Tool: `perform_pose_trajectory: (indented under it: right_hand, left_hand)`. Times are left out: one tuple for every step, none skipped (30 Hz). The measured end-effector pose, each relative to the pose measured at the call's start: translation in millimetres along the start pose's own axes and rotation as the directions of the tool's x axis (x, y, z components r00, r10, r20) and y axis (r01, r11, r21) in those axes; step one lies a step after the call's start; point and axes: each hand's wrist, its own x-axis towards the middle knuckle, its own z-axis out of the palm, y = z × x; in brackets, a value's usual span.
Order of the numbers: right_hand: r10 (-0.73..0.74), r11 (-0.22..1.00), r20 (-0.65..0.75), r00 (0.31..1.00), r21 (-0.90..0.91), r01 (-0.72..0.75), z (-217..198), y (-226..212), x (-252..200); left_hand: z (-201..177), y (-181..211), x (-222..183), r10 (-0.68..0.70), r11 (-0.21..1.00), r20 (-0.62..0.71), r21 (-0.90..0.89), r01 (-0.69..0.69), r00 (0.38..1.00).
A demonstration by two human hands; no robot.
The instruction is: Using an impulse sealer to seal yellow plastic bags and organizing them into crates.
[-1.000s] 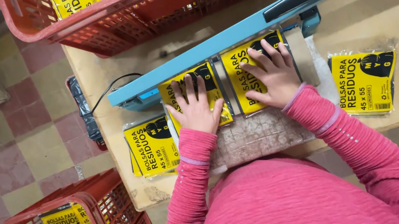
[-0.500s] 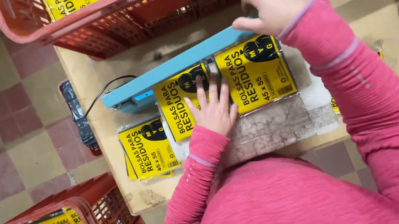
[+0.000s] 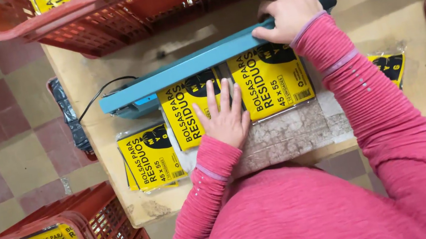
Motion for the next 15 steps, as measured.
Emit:
perform_pose_trajectory:
  right_hand:
    - [0.005,1.000,0.007,1.000,0.001,-0.005,3,1,-3]
    - [0.011,1.000,0.001,1.000,0.002,-0.011,6,2,-6]
    - [0.012,1.000,-0.011,1.000,0.002,-0.012,8,3,-4]
    - [0.012,1.000,-0.010,1.000,0.001,-0.012,9,5,-2]
    - [-0.007,1.000,-0.034,0.999,-0.008,0.007,12,5,-3]
    - [-0.027,0.999,-0.059,0.998,-0.018,0.026,15,5,-4]
    - [-0.027,1.000,-0.054,0.998,-0.016,0.026,15,6,-4]
    - [-0.040,0.999,-0.069,0.997,-0.029,0.038,16,6,-5]
    - [-0.052,0.998,-0.089,0.995,-0.043,0.048,15,6,-5]
    - [-0.050,0.998,-0.087,0.995,-0.042,0.047,16,6,-5]
    - [-0.051,0.998,-0.090,0.995,-0.030,0.049,16,6,-5]
    - [-0.052,0.999,-0.093,0.994,-0.018,0.051,17,6,-5]
    - [-0.053,0.999,-0.094,0.994,-0.016,0.051,17,6,-5]
    - [-0.050,0.999,-0.093,0.994,-0.021,0.048,18,5,-6]
    - [-0.048,0.999,-0.097,0.994,-0.029,0.046,17,5,-6]
  left_hand:
    - [1,1,-3,0.003,1.000,0.007,-0.004,-0.003,1.000]
    - [1,2,-6,0.009,1.000,-0.003,-0.002,-0.009,1.000]
    - [2,1,-6,0.013,1.000,-0.021,0.004,-0.013,1.000]
    - [0,2,-8,0.014,1.000,-0.021,0.002,-0.014,1.000]
    - [-2,3,-14,0.028,0.999,-0.014,-0.015,-0.029,0.999]
    - [-5,4,-21,0.043,0.999,-0.008,-0.033,-0.043,0.999]
    - [-6,5,-25,0.042,0.999,-0.003,-0.035,-0.042,0.999]
    - [-7,7,-29,0.046,0.997,-0.007,-0.058,-0.046,0.999]
    - [-9,7,-33,0.052,0.995,-0.014,-0.079,-0.053,0.999]
    - [-12,7,-37,0.053,0.995,-0.012,-0.079,-0.054,0.999]
    - [-15,7,-41,0.068,0.994,-0.028,-0.085,-0.070,0.997]
    - [-18,7,-46,0.082,0.992,-0.044,-0.090,-0.086,0.996]
    - [-22,3,-48,0.082,0.992,-0.043,-0.089,-0.085,0.996]
    - [-27,-1,-50,0.091,0.987,-0.057,-0.130,-0.097,0.994]
    - [-32,-4,-52,0.100,0.979,-0.076,-0.169,-0.111,0.992]
